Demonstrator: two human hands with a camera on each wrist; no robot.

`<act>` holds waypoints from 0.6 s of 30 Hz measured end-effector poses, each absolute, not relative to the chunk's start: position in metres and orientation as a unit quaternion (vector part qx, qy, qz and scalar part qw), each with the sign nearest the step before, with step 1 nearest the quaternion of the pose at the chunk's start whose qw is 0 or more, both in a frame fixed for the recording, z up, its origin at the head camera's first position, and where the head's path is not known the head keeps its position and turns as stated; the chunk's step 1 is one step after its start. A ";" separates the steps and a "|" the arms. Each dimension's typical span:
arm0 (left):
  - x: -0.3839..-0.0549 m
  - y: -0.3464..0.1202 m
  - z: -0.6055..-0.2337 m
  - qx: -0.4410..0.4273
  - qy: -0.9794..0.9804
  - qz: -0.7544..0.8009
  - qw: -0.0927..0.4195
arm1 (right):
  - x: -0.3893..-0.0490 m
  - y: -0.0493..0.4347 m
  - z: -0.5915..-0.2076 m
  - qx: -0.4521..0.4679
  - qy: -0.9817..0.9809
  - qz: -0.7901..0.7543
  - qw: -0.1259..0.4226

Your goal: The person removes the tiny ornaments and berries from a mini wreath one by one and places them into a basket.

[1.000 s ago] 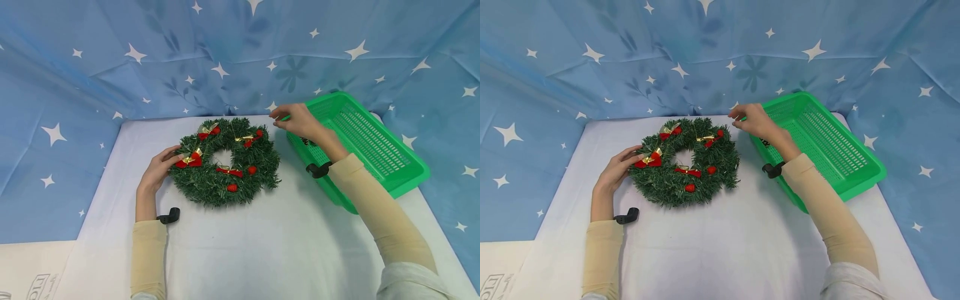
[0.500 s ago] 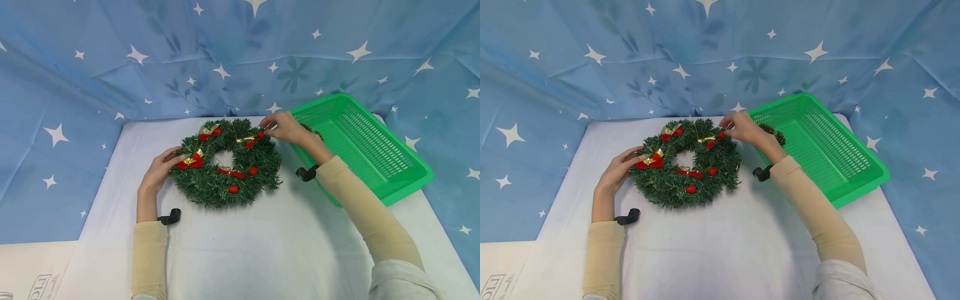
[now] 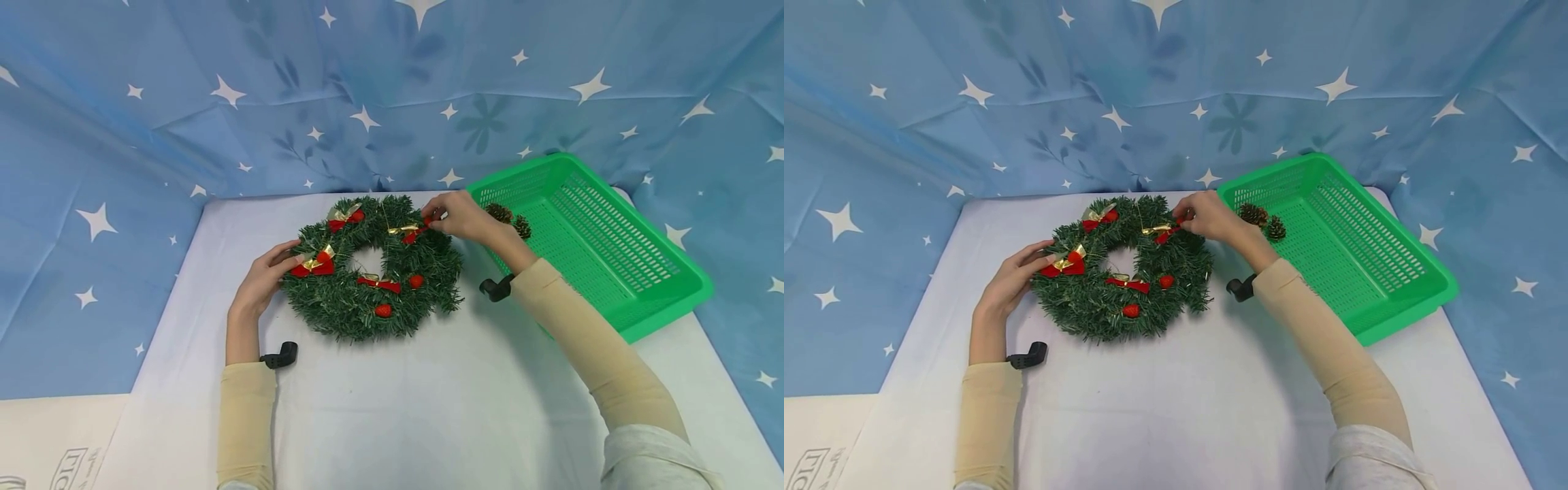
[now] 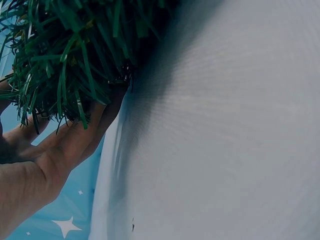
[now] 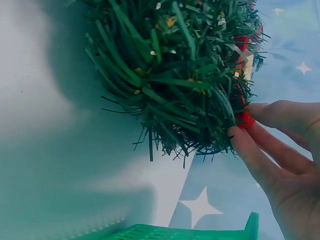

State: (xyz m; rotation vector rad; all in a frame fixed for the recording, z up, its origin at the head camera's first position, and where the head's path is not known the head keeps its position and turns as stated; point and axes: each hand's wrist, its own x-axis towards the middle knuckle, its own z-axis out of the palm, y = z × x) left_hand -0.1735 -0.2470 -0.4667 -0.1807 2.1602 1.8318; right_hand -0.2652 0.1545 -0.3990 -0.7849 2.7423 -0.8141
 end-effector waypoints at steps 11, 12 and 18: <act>-0.173 -0.247 -0.467 -0.063 0.754 0.636 0.152 | -0.265 0.154 -0.403 -0.274 0.925 -0.254 0.074; -0.173 -0.246 -0.467 -0.063 0.755 0.635 0.151 | -0.266 0.154 -0.403 -0.275 0.925 -0.253 0.073; -0.173 -0.247 -0.467 -0.065 0.754 0.636 0.151 | -0.266 0.154 -0.400 -0.273 0.924 -0.258 0.071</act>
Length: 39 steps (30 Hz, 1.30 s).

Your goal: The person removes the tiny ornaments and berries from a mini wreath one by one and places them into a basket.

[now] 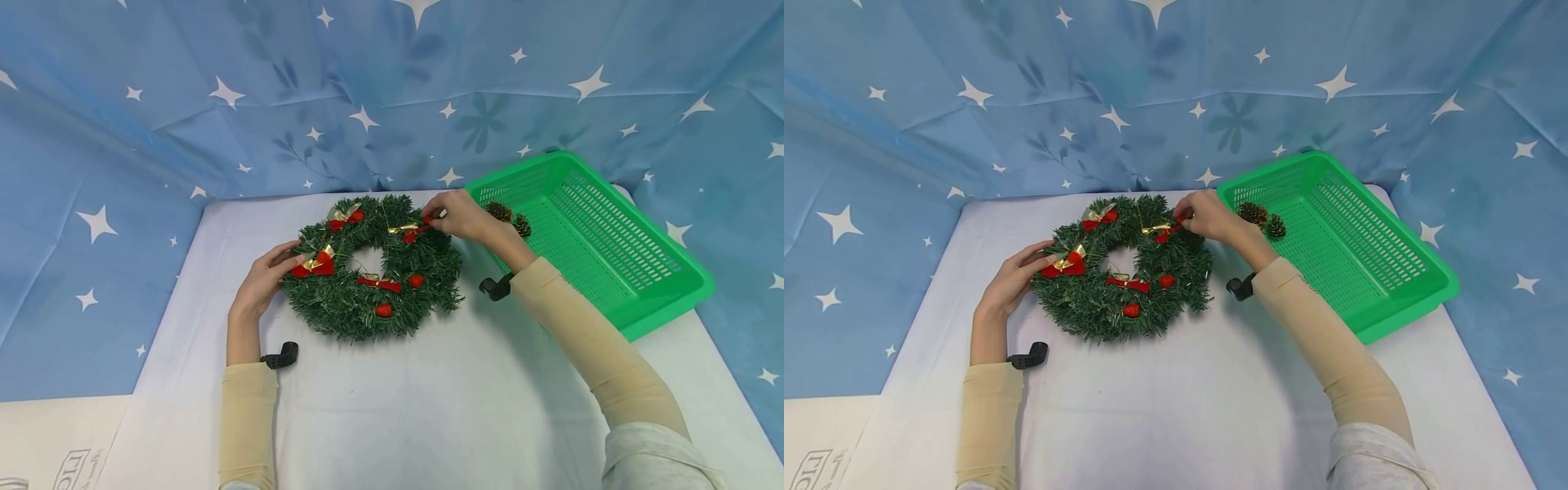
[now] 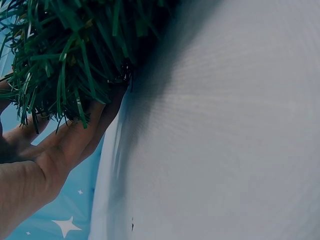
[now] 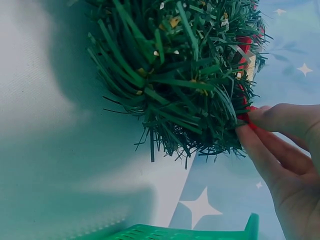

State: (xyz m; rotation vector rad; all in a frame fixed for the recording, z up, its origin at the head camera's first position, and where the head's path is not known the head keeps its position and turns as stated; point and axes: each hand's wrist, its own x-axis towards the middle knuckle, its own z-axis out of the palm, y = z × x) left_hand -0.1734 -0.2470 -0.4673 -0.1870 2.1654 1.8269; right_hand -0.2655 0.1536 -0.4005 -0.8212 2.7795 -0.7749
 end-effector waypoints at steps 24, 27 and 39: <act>-0.175 -0.247 -0.470 -0.066 0.754 0.635 0.154 | -0.258 0.170 -0.379 -0.250 0.925 -0.280 0.068; -0.176 -0.247 -0.470 -0.066 0.754 0.636 0.153 | -0.259 0.176 -0.375 -0.250 0.925 -0.281 0.056; -0.174 -0.246 -0.469 -0.069 0.753 0.636 0.155 | -0.257 0.212 -0.362 -0.225 0.931 -0.285 0.028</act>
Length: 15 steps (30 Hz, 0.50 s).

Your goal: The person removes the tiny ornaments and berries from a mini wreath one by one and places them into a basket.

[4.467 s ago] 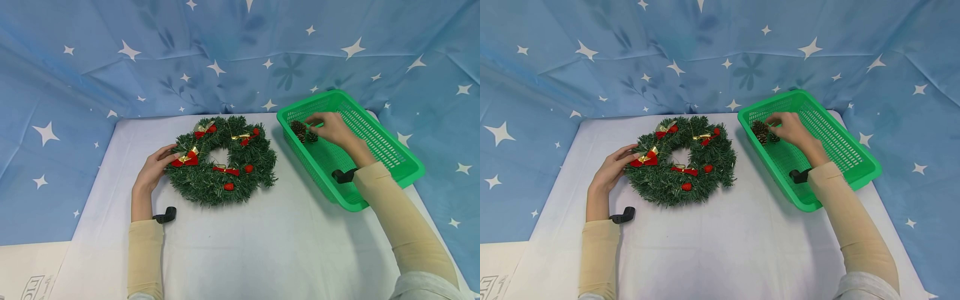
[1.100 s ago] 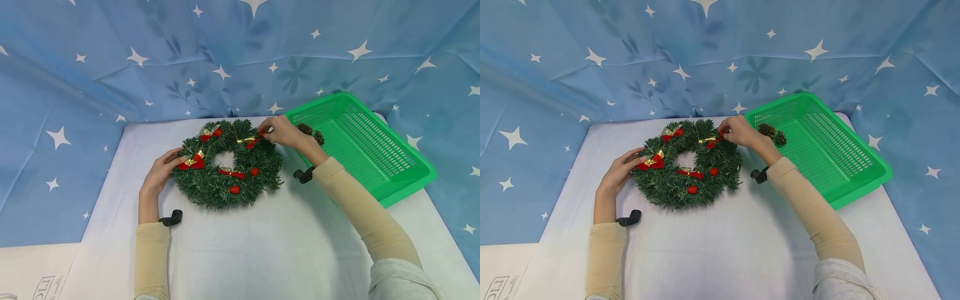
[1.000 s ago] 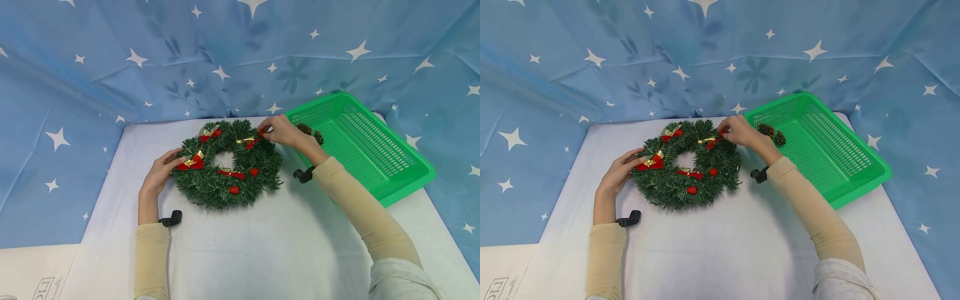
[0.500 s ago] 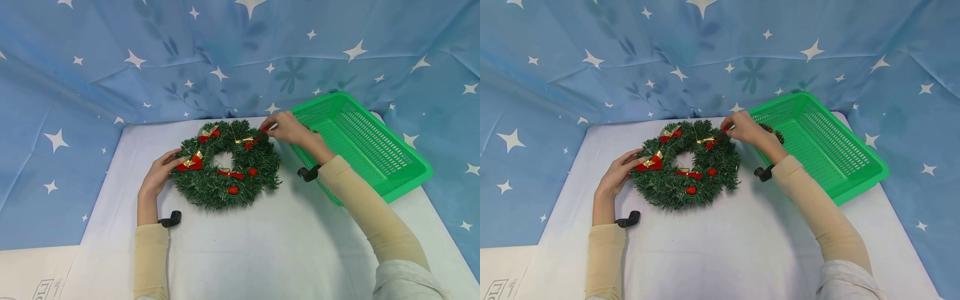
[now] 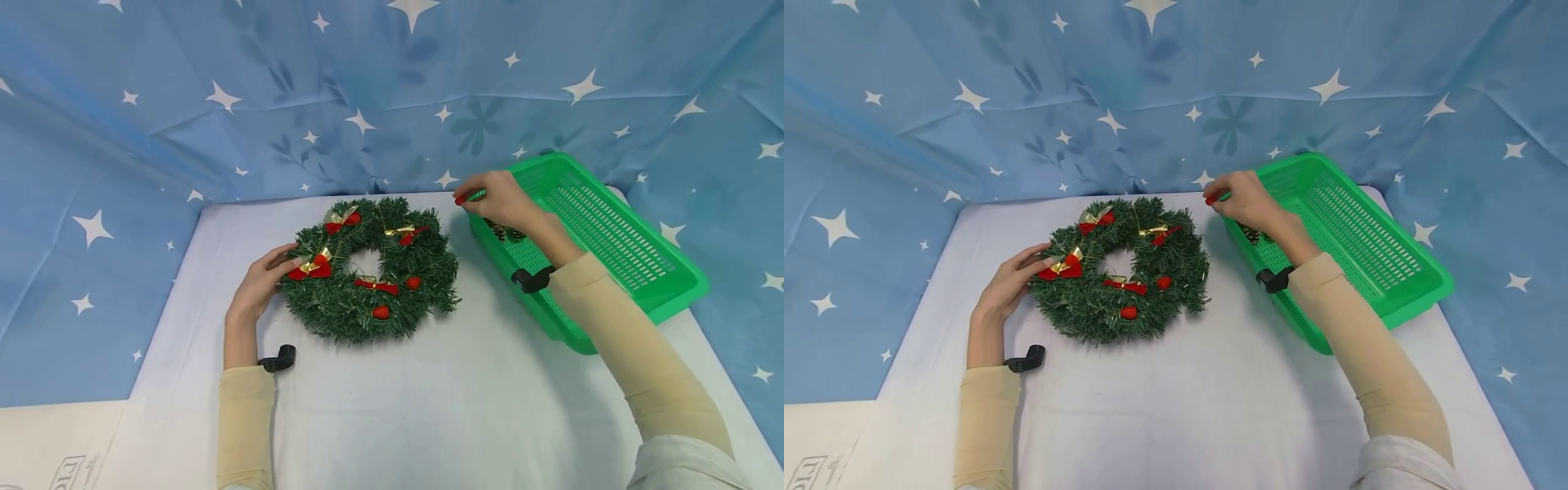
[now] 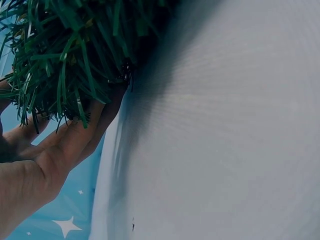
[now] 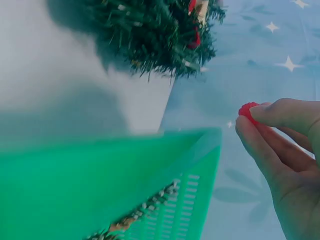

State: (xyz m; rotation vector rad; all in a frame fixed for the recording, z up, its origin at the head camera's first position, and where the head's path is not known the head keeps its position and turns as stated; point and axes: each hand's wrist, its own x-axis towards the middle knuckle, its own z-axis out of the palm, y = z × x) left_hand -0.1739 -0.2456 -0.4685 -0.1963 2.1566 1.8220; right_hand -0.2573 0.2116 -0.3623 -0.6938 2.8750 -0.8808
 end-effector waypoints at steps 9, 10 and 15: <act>-0.172 -0.247 -0.468 -0.069 0.755 0.633 0.156 | -0.256 0.234 -0.367 -0.189 0.942 -0.275 0.031; -0.172 -0.247 -0.468 -0.068 0.755 0.633 0.157 | -0.255 0.236 -0.367 -0.185 0.943 -0.273 0.029; -0.173 -0.247 -0.469 -0.063 0.754 0.635 0.158 | -0.253 0.249 -0.365 -0.173 0.947 -0.269 0.021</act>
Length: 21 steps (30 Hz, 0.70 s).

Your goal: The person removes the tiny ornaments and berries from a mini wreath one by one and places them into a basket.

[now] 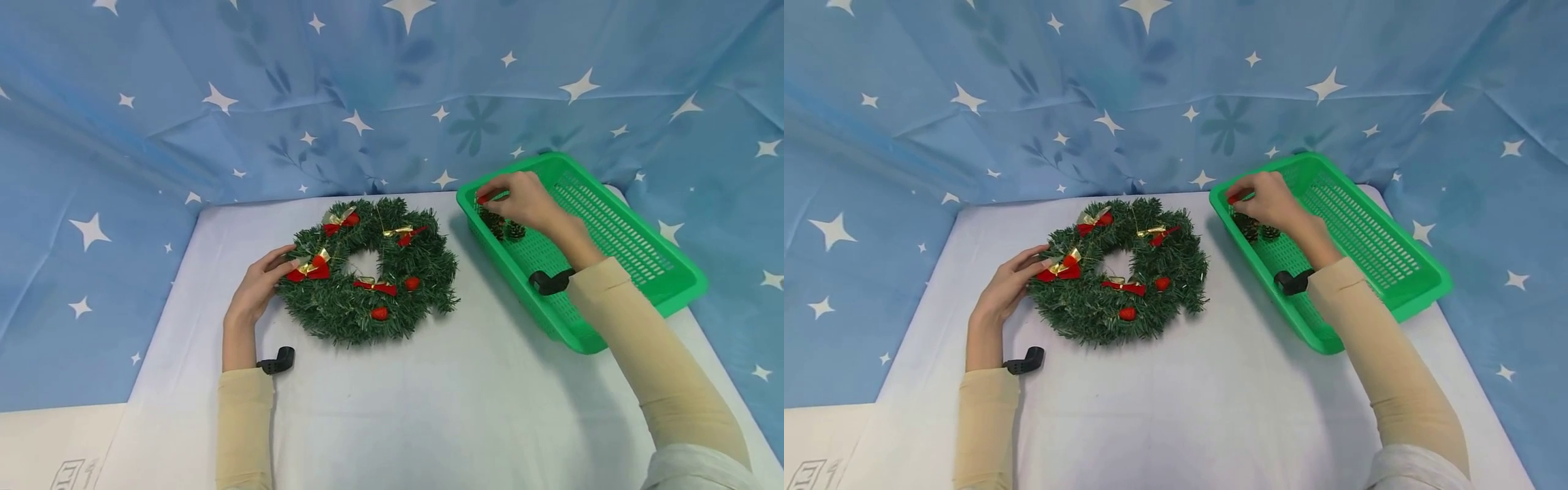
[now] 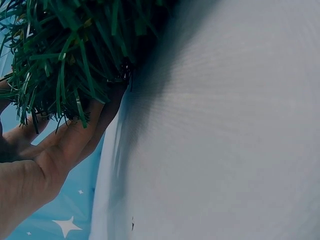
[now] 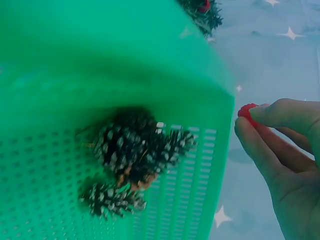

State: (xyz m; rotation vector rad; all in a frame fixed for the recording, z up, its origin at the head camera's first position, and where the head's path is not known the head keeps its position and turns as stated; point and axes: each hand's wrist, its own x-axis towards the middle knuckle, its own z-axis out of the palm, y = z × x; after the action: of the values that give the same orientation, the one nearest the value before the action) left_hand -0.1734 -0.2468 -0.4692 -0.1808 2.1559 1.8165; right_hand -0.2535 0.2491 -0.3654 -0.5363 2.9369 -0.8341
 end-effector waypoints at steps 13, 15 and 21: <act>-0.175 -0.247 -0.469 -0.066 0.753 0.636 0.156 | -0.248 0.283 -0.378 -0.146 0.955 -0.256 0.037; -0.175 -0.246 -0.469 -0.065 0.754 0.635 0.156 | -0.247 0.287 -0.382 -0.140 0.957 -0.251 0.043; -0.173 -0.246 -0.468 -0.063 0.754 0.635 0.158 | -0.248 0.294 -0.395 -0.124 0.961 -0.243 0.049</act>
State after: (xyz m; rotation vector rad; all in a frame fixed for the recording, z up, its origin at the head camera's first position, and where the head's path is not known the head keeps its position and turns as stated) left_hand -0.1731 -0.2461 -0.4676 -0.1788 2.1556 1.8171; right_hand -0.2483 0.2939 -0.3949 -0.3780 2.9285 -0.7417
